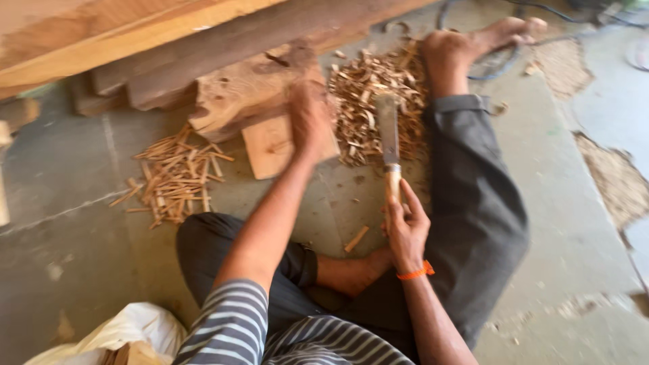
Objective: The person sits on the floor and uses a chisel to carve small wooden sticks from a larger block of wood. They repeatedly strike the chisel with a mallet to shape the wood, creating a pile of small sticks and wood shavings. The person occasionally picks up the finished sticks and places them into a white bag.
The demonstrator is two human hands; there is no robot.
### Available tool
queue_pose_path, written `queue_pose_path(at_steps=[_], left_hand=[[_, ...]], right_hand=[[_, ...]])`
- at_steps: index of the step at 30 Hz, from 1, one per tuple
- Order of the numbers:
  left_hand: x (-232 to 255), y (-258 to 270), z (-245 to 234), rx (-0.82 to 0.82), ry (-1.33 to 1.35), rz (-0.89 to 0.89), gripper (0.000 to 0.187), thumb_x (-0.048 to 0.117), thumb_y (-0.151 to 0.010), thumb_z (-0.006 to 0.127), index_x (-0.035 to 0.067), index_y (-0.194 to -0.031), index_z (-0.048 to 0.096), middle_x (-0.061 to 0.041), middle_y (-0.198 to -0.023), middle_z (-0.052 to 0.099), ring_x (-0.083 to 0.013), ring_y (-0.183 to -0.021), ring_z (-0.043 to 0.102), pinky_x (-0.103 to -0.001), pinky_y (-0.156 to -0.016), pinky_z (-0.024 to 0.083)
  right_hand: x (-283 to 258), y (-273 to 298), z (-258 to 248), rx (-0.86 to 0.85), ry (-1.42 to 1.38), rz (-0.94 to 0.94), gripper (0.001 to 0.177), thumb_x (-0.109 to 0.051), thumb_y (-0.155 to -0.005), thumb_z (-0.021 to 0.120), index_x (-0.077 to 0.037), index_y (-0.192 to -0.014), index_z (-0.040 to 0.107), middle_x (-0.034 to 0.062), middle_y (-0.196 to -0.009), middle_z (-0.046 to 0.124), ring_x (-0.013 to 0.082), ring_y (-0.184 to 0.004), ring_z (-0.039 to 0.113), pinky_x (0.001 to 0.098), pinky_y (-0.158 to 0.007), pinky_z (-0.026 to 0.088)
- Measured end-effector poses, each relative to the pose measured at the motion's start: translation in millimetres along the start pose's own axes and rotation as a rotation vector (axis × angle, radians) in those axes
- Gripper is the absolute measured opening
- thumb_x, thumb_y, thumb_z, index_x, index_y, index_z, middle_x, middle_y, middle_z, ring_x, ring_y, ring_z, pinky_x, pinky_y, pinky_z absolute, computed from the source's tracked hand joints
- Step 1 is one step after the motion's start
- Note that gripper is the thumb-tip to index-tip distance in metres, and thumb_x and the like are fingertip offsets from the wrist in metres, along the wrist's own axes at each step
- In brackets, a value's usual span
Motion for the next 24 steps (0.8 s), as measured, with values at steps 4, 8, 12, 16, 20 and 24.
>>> queue_pose_path(at_steps=[4, 8, 12, 16, 20, 24], left_hand=[[1, -11, 4, -0.107, 0.236, 0.164, 0.069, 0.04, -0.1, 0.072, 0.002, -0.15, 0.045, -0.03, -0.147, 0.049, -0.0427, -0.133, 0.05, -0.05, -0.11, 0.043], [17, 93, 27, -0.466, 0.319, 0.099, 0.03, 0.039, -0.113, 0.061, 0.009, -0.119, 0.064, -0.015, -0.12, 0.07, -0.0299, -0.115, 0.069, -0.039, -0.102, 0.056], [34, 221, -12, -0.437, 0.374, 0.113, 0.034, 0.039, -0.082, 0.079, 0.009, -0.095, 0.071, -0.016, -0.092, 0.071, -0.0363, -0.088, 0.07, -0.048, -0.073, 0.057], [28, 282, -5, -0.576, 0.182, 0.097, 0.022, 0.026, -0.084, 0.081, 0.01, -0.096, 0.073, -0.014, -0.096, 0.073, -0.0339, -0.087, 0.07, -0.045, -0.072, 0.057], [-16, 271, -2, -0.551, 0.919, -0.618, 0.02, 0.024, -0.093, 0.071, 0.006, -0.099, 0.075, -0.015, -0.094, 0.079, -0.0228, -0.08, 0.077, -0.035, -0.071, 0.061], [-34, 261, -49, -0.435, 1.531, -0.936, 0.017, 0.02, -0.099, 0.065, 0.004, -0.105, 0.067, -0.014, -0.103, 0.076, -0.0221, -0.089, 0.075, -0.032, -0.07, 0.061]], right_hand=[[1, -10, 3, -0.037, -0.013, -0.078, 0.052, -0.014, -0.102, 0.063, -0.01, -0.153, 0.052, -0.0015, -0.075, 0.058, 0.0054, -0.054, 0.048, 0.0216, -0.046, 0.039], [9, -19, -2, -0.035, -0.062, -0.088, 0.05, -0.014, -0.104, 0.061, -0.008, -0.152, 0.051, 0.0036, -0.084, 0.065, 0.0094, -0.057, 0.056, 0.024, -0.047, 0.046], [7, -14, -4, -0.034, -0.119, -0.073, 0.05, -0.014, -0.104, 0.06, -0.008, -0.152, 0.051, 0.007, -0.093, 0.069, 0.0113, -0.063, 0.061, 0.0258, -0.05, 0.052], [12, -4, 10, -0.116, -0.102, -0.107, 0.05, -0.014, -0.108, 0.063, -0.007, -0.155, 0.049, 0.0053, -0.102, 0.071, 0.0102, -0.073, 0.065, 0.026, -0.053, 0.052], [20, 0, 30, -0.259, 0.122, -0.128, 0.052, -0.018, -0.103, 0.063, -0.01, -0.153, 0.05, 0.0051, -0.082, 0.065, 0.0096, -0.053, 0.055, 0.0242, -0.045, 0.044], [37, 7, 41, -0.337, 0.169, -0.05, 0.054, -0.018, -0.101, 0.063, -0.011, -0.152, 0.051, 0.0054, -0.078, 0.065, 0.0088, -0.05, 0.053, 0.0242, -0.042, 0.042]])
Point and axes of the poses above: each hand's wrist, its own y-axis away from the middle knuckle, its own z-axis out of the palm, x = y × z, the point moved 8 cm from there along -y, towards the middle knuckle
